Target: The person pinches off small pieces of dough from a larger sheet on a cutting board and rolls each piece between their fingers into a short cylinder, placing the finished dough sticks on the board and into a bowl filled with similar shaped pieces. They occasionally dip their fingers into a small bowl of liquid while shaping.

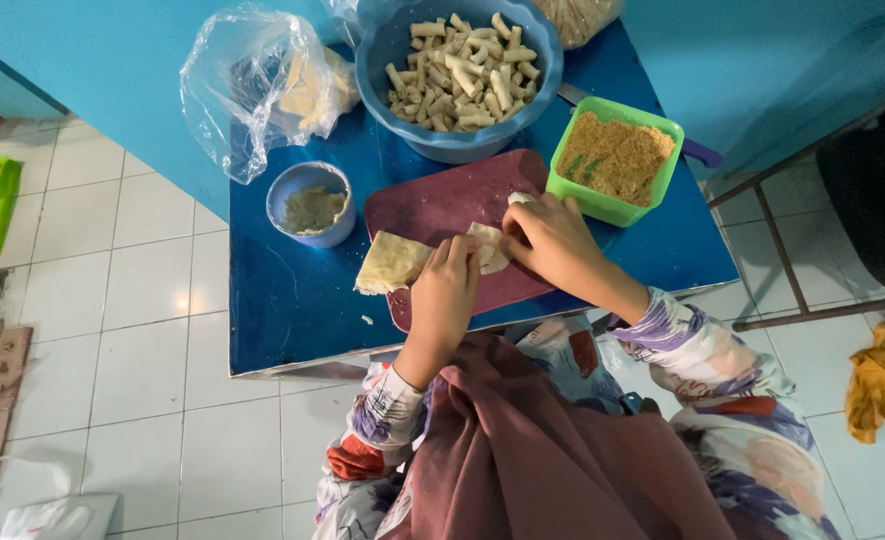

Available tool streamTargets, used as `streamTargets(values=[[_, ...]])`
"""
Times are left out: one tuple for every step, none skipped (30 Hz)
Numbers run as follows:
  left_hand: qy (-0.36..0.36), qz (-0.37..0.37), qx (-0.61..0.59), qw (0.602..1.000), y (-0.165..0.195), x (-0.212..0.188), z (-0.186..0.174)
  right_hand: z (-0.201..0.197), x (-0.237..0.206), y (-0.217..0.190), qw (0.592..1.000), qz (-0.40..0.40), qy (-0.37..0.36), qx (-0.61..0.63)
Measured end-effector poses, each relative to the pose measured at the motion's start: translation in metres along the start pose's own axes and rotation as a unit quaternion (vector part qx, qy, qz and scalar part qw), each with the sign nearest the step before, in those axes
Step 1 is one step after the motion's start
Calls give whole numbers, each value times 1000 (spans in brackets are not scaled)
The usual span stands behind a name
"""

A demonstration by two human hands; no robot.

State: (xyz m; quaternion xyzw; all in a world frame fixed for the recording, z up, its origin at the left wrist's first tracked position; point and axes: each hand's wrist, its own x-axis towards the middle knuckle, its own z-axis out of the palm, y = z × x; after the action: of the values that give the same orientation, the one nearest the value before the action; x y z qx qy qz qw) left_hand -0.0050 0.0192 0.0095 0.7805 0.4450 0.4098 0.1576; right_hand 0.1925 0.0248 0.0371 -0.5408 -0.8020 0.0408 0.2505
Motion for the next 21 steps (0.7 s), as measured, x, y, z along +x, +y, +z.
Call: streamTargets(values=[[-4, 0, 15, 1000, 1, 0, 0, -1, 2, -2, 1000, -6, 7, 25], [-8, 0, 30, 1000, 1, 0, 0, -3, 3, -4, 999, -12, 13, 50], [-3, 7, 37, 999, 2, 0, 1, -4, 4, -6, 995, -7, 4, 102], [1, 14, 44, 999, 2, 0, 1, -5, 4, -7, 988, -3, -6, 152], [6, 22, 52, 998, 3, 1, 1, -5, 4, -8, 979, 2, -16, 203], [7, 18, 50, 999, 2, 1, 1, -5, 4, -9, 978, 16, -17, 208], [7, 13, 48, 999, 3, 1, 2, -5, 2, -11, 976, 29, -18, 214], [7, 9, 46, 999, 3, 1, 3, -4, 0, -11, 974, 42, -19, 220], [1, 3, 45, 999, 2, 1, 3, -3, -1, -11, 976, 43, -23, 213], [-5, -3, 44, 999, 2, 1, 3, -1, -1, -11, 977, 43, -26, 207], [-10, -9, 43, 999, 2, 1, 3, 0, -2, -11, 978, 42, -30, 201], [-9, -6, 36, 999, 1, 1, 2, 2, -3, -10, 979, 23, -29, 200], [-7, -2, 28, 1000, 1, 1, 1, 3, -4, -9, 980, 4, -27, 200], [-7, 1, 21, 1000, 0, 2, -1, 5, -4, -7, 980, -15, -25, 199], [-17, 7, 12, 1000, 0, 2, -3, 5, -7, -6, 981, -33, -27, 187], [-27, 13, 3, 1000, -1, 2, -7, 5, -8, -4, 983, -53, -29, 174], [-38, 20, -6, 999, -3, 2, -12, 5, -9, -2, 984, -72, -31, 162], [-47, 39, -7, 998, -6, 2, -17, 6, -10, -1, 985, -80, -38, 147], [-56, 58, -8, 997, -8, 1, -23, 5, -10, 0, 986, -89, -45, 132], [-65, 76, -9, 995, -10, 1, -27, 5, -11, 1, 987, -99, -53, 118], [-69, 87, -4, 994, -11, 1, -29, 4, -11, 1, 985, -118, -56, 111]])
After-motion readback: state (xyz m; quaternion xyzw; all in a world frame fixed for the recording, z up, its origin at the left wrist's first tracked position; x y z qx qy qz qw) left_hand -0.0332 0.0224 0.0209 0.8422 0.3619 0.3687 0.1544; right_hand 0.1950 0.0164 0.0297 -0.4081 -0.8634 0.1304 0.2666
